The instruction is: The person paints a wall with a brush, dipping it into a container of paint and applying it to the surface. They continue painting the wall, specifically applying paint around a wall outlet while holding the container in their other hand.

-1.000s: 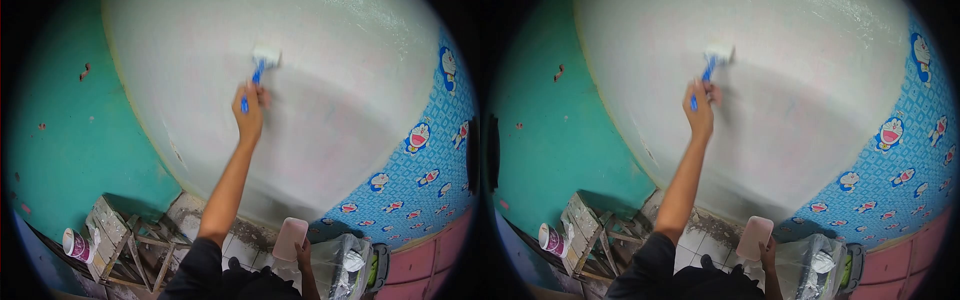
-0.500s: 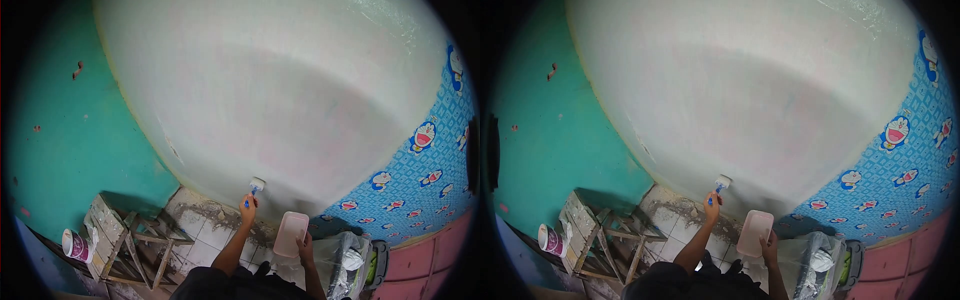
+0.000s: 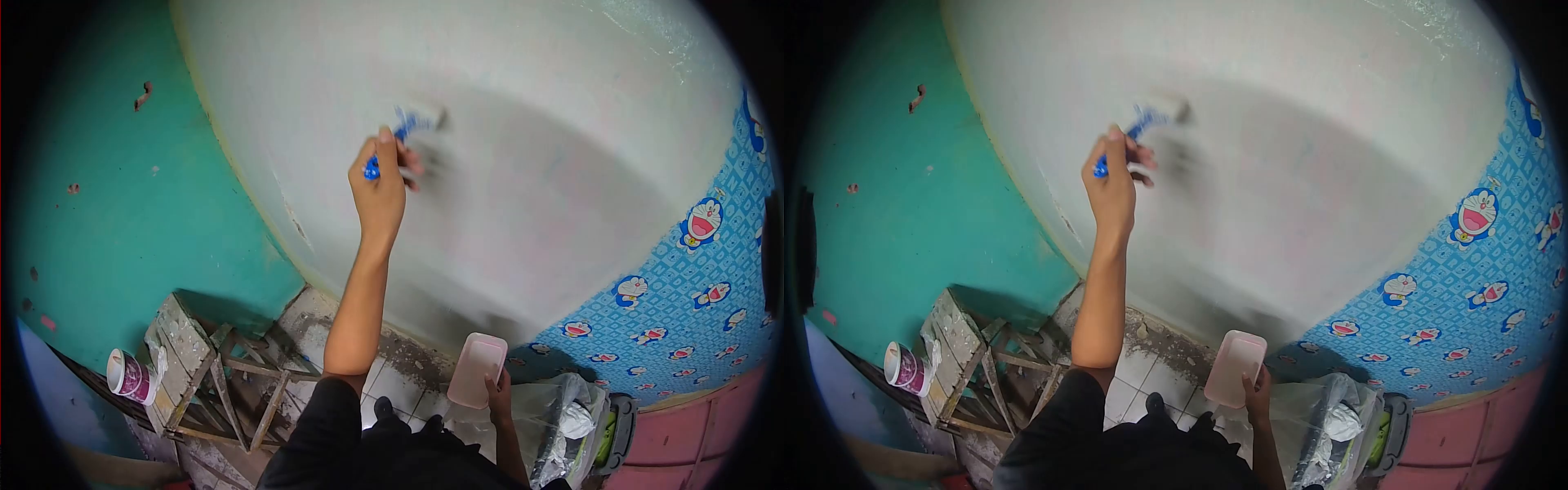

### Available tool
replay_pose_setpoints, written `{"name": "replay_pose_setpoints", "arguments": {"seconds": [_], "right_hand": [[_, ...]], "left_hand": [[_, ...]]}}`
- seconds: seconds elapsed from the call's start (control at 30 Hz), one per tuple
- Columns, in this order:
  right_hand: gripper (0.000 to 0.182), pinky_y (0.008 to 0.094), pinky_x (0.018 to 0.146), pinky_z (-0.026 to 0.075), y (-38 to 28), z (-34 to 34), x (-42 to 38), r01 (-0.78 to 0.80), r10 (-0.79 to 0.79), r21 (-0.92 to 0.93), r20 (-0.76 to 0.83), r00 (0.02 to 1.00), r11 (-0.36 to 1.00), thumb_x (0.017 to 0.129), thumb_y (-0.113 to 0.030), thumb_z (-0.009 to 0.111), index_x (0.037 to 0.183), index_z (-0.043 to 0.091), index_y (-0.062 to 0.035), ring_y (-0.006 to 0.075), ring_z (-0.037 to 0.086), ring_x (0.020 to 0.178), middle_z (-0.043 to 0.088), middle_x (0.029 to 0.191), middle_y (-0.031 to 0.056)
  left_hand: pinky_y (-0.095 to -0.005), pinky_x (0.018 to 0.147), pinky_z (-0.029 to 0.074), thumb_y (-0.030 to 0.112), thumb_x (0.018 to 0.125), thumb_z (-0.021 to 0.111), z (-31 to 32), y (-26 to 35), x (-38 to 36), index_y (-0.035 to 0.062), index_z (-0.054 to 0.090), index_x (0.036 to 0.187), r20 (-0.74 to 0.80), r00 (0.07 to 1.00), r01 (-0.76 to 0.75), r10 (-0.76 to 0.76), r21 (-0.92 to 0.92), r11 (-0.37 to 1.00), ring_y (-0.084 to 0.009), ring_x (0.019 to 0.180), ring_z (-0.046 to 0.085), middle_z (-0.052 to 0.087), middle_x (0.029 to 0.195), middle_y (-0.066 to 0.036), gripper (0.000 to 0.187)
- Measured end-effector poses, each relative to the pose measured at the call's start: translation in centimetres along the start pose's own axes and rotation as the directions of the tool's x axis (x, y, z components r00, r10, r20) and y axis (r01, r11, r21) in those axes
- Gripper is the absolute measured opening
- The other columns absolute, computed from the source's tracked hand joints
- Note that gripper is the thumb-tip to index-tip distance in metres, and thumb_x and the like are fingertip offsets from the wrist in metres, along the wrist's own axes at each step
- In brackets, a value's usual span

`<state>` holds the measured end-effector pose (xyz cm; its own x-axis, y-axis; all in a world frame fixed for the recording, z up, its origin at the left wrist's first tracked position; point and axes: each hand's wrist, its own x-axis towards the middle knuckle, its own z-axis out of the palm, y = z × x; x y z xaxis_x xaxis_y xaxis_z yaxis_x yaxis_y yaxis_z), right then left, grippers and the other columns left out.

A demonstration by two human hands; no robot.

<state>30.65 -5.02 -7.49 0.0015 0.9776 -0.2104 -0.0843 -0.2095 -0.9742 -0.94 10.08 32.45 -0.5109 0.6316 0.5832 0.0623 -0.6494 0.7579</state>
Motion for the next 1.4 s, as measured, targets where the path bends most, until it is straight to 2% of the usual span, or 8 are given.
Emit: {"name": "replay_pose_setpoints", "arguments": {"seconds": [0.17, 0.43, 0.57, 0.77, 1.0, 1.1, 1.2, 1.4], "right_hand": [[0.063, 0.0376, 0.1, 0.042, 0.0, 0.8, -0.1, -0.04, 0.04, -0.002, 0.011, 0.999, 0.999, 0.092, -0.024, 0.067, 0.142, 0.035, -0.0027, 0.0226, 0.054, 0.116, 0.054, 0.128, 0.0159], [0.066, 0.0373, 0.098, 0.044, 0.5, 4.9, 2.0, -0.02, 0.021, 0.044, -0.023, 1.0, 0.999, 0.091, -0.024, 0.066, 0.143, 0.033, -0.0012, 0.0237, 0.055, 0.115, 0.053, 0.129, 0.0173], [0.065, 0.0375, 0.098, 0.044, -0.7, 8.1, 3.0, -0.058, 0.059, 0.069, -0.001, 0.998, 0.996, 0.093, -0.025, 0.065, 0.143, 0.032, -0.001, 0.0245, 0.055, 0.116, 0.053, 0.13, 0.018], [0.063, 0.0362, 0.099, 0.043, 1.3, 13.3, 4.7, 0.019, -0.019, 0.134, -0.003, 1.0, 0.991, 0.095, -0.026, 0.062, 0.144, 0.031, -0.0013, 0.0231, 0.054, 0.117, 0.054, 0.13, 0.0171], [0.057, 0.0355, 0.1, 0.042, -0.3, 18.6, 4.4, -0.026, 0.009, 0.175, 0.098, 0.995, 0.984, 0.098, -0.023, 0.056, 0.144, 0.031, -0.0017, 0.0215, 0.054, 0.119, 0.055, 0.13, 0.0163], [0.057, 0.0346, 0.098, 0.043, -0.9, 19.9, 4.2, -0.045, 0.024, 0.16, 0.128, 0.991, 0.986, 0.099, -0.023, 0.056, 0.145, 0.031, -0.0021, 0.0206, 0.056, 0.114, 0.057, 0.127, 0.0158], [0.057, 0.0344, 0.096, 0.045, -1.5, 20.7, 4.0, -0.123, 0.094, 0.185, 0.162, 0.982, 0.975, 0.099, -0.023, 0.056, 0.146, 0.03, -0.0028, 0.0195, 0.058, 0.111, 0.058, 0.124, 0.0146], [0.059, 0.034, 0.093, 0.046, -1.2, 21.4, 4.1, -0.084, 0.053, 0.179, 0.171, 0.984, 0.98, 0.098, -0.024, 0.056, 0.147, 0.029, -0.0037, 0.0182, 0.059, 0.106, 0.059, 0.119, 0.0142]], "left_hand": [[-0.0298, 0.057, 0.05, 0.037, 0.103, 0.044, -0.7, -3.9, 1.4, 0.0051, 0.048, 0.085, -0.028, 0.993, -0.117, 0.114, -0.179, 0.977, -0.0178, 0.073, 0.063, 0.062, 0.084, -0.012, 0.037], [-0.0288, 0.066, 0.051, 0.028, 0.105, 0.043, -8.3, -20.5, -14.2, 0.0017, 0.053, 0.083, -0.059, 0.978, 0.198, -0.201, -0.063, 0.978, -0.0132, 0.069, 0.06, 0.063, 0.08, -0.009, 0.036], [-0.0249, 0.057, 0.046, 0.028, 0.103, 0.048, -13.5, -22.8, -19.9, 0.0026, 0.055, 0.078, -0.039, 0.918, 0.396, -0.395, -0.002, 0.918, -0.01, 0.062, 0.056, 0.06, 0.07, -0.005, 0.036], [-0.0229, 0.047, 0.038, 0.032, 0.101, 0.051, -17.3, -15.8, -17.7, 0.0044, 0.056, 0.075, 0.071, 0.834, 0.526, -0.548, 0.199, 0.827, -0.0078, 0.05, 0.049, 0.054, 0.057, -0.003, 0.038], [-0.0263, 0.048, 0.039, 0.032, 0.098, 0.056, -17.6, -11.5, -12.2, 0.0018, 0.064, 0.07, 0.315, 0.76, 0.4, -0.569, 0.464, 0.79, -0.0098, 0.048, 0.052, 0.054, 0.051, -0.004, 0.041], [-0.0335, 0.053, 0.045, 0.031, 0.097, 0.055, -16.7, -11.1, -11.1, 0.0028, 0.067, 0.072, 0.426, 0.716, 0.185, -0.553, 0.648, 0.739, -0.0219, 0.048, 0.058, 0.059, 0.053, -0.009, 0.04], [-0.0349, 0.053, 0.045, 0.033, 0.097, 0.053, -16.4, -12.9, -12.0, 0.0015, 0.067, 0.072, 0.478, 0.751, 0.047, -0.455, 0.648, 0.76, -0.0222, 0.047, 0.056, 0.056, 0.052, -0.01, 0.042], [-0.0458, 0.067, 0.051, 0.037, 0.098, 0.047, -15.9, -14.8, -13.1, 0.0044, 0.069, 0.075, 0.47, 0.707, 0.001, -0.529, 0.747, 0.665, -0.0385, 0.063, 0.064, 0.064, 0.063, -0.016, 0.045]]}}
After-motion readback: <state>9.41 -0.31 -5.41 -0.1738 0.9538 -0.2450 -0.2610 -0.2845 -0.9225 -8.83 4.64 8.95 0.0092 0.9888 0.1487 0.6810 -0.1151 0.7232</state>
